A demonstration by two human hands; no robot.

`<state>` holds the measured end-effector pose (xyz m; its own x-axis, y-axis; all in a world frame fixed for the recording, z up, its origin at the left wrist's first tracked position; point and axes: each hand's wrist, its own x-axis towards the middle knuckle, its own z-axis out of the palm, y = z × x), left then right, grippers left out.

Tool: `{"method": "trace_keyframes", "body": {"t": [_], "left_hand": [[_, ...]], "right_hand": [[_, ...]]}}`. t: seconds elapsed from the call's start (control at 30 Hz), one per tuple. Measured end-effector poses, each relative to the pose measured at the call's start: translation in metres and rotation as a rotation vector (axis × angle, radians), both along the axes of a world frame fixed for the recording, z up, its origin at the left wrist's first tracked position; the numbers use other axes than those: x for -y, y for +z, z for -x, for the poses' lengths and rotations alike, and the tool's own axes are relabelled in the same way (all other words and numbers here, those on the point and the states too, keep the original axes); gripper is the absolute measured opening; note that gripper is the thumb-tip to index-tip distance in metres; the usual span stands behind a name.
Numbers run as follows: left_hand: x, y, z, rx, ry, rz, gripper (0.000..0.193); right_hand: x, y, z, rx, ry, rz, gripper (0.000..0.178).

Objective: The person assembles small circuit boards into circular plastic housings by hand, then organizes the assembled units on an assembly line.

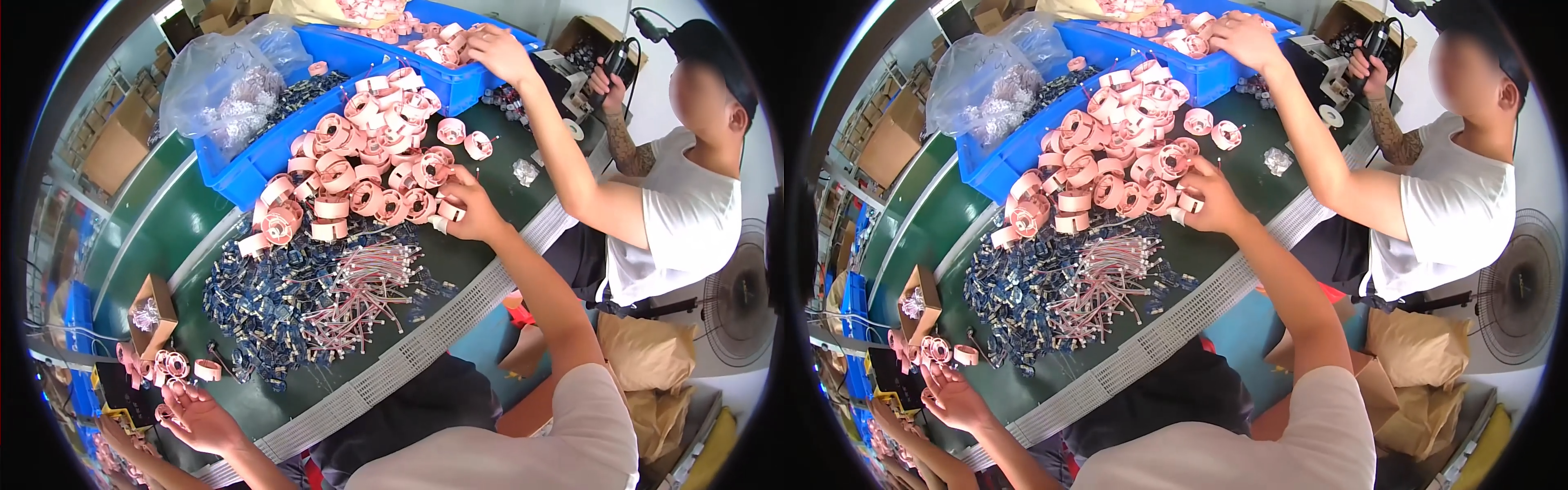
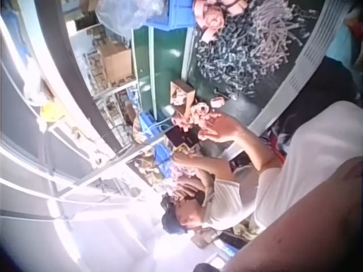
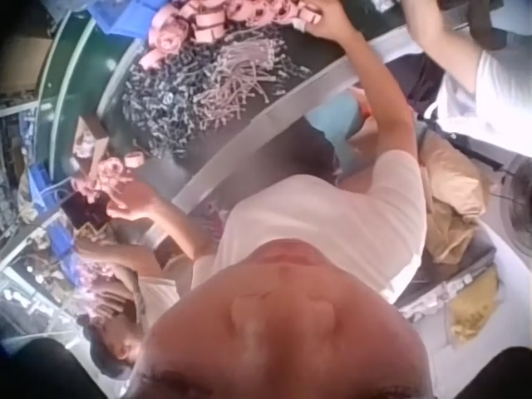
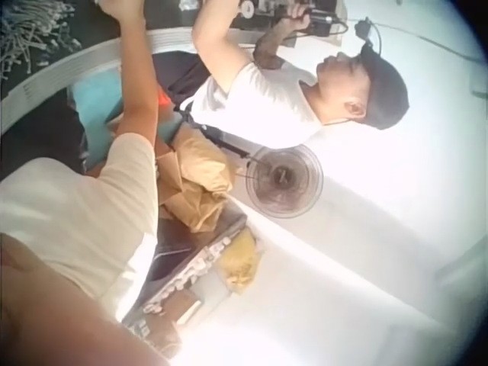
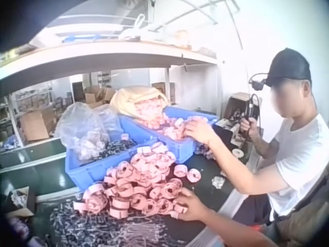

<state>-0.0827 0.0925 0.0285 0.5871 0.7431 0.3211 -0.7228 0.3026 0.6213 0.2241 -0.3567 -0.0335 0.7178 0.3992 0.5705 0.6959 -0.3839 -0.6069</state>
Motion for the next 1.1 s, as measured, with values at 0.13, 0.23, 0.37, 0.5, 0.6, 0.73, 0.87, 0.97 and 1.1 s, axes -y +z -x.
{"method": "trace_keyframes", "body": {"t": [0.13, 0.23, 0.37, 0.5, 0.6, 0.73, 0.87, 0.97, 1.1], "left_hand": [[0.007, -0.002, -0.002, 0.054, -0.133, -0.030, 0.050], [0.010, -0.003, -0.004, 0.062, -0.148, -0.036, 0.050], [0.012, -0.005, -0.009, 0.084, -0.264, -0.062, 0.051], [0.011, -0.011, -0.009, 0.084, -0.316, -0.076, 0.049], [0.010, -0.011, -0.006, 0.062, -0.216, -0.079, 0.031], [0.012, -0.006, -0.006, 0.065, -0.134, -0.102, 0.022], [0.026, 0.001, -0.015, 0.059, -0.087, -0.074, 0.022], [0.028, -0.002, -0.018, 0.045, -0.158, -0.046, 0.052], [0.023, -0.011, -0.011, 0.011, -0.109, 0.039, 0.052]], "right_hand": [[-0.001, 0.000, 0.004, 0.023, -0.062, 0.168, 0.050], [-0.006, 0.005, 0.011, 0.002, -0.106, 0.222, 0.061], [-0.009, 0.008, 0.013, 0.056, -0.164, 0.336, 0.061], [-0.009, 0.004, 0.010, 0.215, -0.190, 0.386, 0.059], [-0.013, 0.007, 0.011, 0.262, -0.237, 0.507, 0.055], [-0.015, 0.004, 0.007, 0.318, -0.206, 0.439, 0.053], [-0.010, 0.003, 0.005, 0.352, -0.200, 0.367, 0.046], [-0.012, -0.006, 0.000, 0.337, -0.199, 0.297, 0.041], [-0.026, -0.009, -0.005, 0.343, -0.194, 0.243, 0.038]]}}
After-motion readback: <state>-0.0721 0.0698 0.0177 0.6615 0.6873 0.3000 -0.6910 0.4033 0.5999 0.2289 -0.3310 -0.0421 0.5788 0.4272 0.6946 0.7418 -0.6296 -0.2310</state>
